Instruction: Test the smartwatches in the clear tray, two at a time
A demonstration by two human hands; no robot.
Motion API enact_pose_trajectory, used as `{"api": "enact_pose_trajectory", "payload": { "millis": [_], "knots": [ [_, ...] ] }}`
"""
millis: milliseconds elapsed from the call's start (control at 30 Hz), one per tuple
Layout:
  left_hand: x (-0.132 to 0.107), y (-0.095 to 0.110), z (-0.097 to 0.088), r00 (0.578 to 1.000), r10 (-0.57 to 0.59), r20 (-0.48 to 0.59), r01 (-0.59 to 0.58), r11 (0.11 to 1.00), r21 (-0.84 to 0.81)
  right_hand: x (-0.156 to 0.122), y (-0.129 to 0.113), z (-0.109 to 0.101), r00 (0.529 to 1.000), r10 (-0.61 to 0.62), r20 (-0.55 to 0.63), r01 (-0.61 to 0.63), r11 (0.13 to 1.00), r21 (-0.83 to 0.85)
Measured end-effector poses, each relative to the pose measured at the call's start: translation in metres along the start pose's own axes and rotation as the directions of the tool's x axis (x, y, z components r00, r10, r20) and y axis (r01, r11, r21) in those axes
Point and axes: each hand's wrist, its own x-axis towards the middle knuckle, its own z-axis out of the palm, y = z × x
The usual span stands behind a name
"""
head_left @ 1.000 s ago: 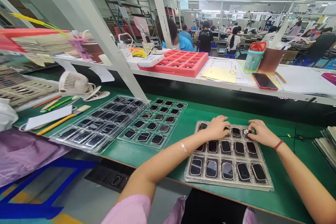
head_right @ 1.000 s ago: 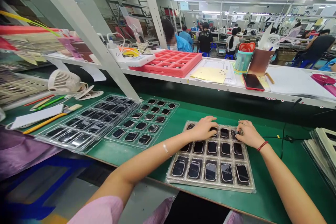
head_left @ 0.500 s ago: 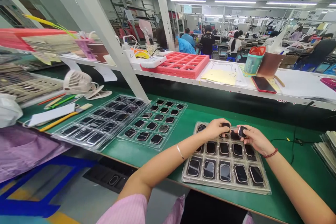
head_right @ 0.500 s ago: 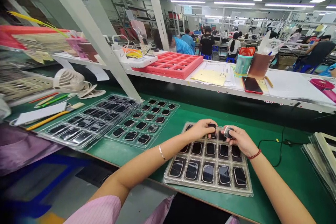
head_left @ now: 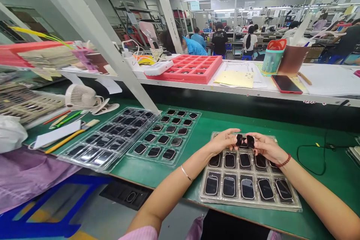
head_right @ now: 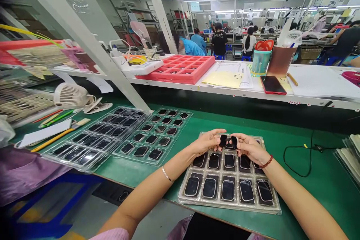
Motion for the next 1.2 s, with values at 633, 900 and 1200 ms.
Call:
{"api": "enact_pose_trajectory", "payload": {
  "millis": [633, 900, 1200],
  "knots": [
    [0.016, 0.004, 0.010, 0.990, 0.063, -0.129, -0.032, 0.973, 0.230, 0.012, 0.014, 0.010, 0.955, -0.226, -0.193, 0.159, 0.937, -0.310],
    [0.007, -0.001, 0.011, 0.990, 0.051, -0.129, -0.016, 0.967, 0.253, 0.008, 0.012, 0.005, 0.954, -0.232, -0.193, 0.156, 0.927, -0.341],
    [0.011, -0.014, 0.008, 0.976, 0.185, -0.113, -0.138, 0.932, 0.336, 0.010, 0.016, 0.007, 0.960, -0.236, -0.150, 0.148, 0.885, -0.441]
  ]
}}
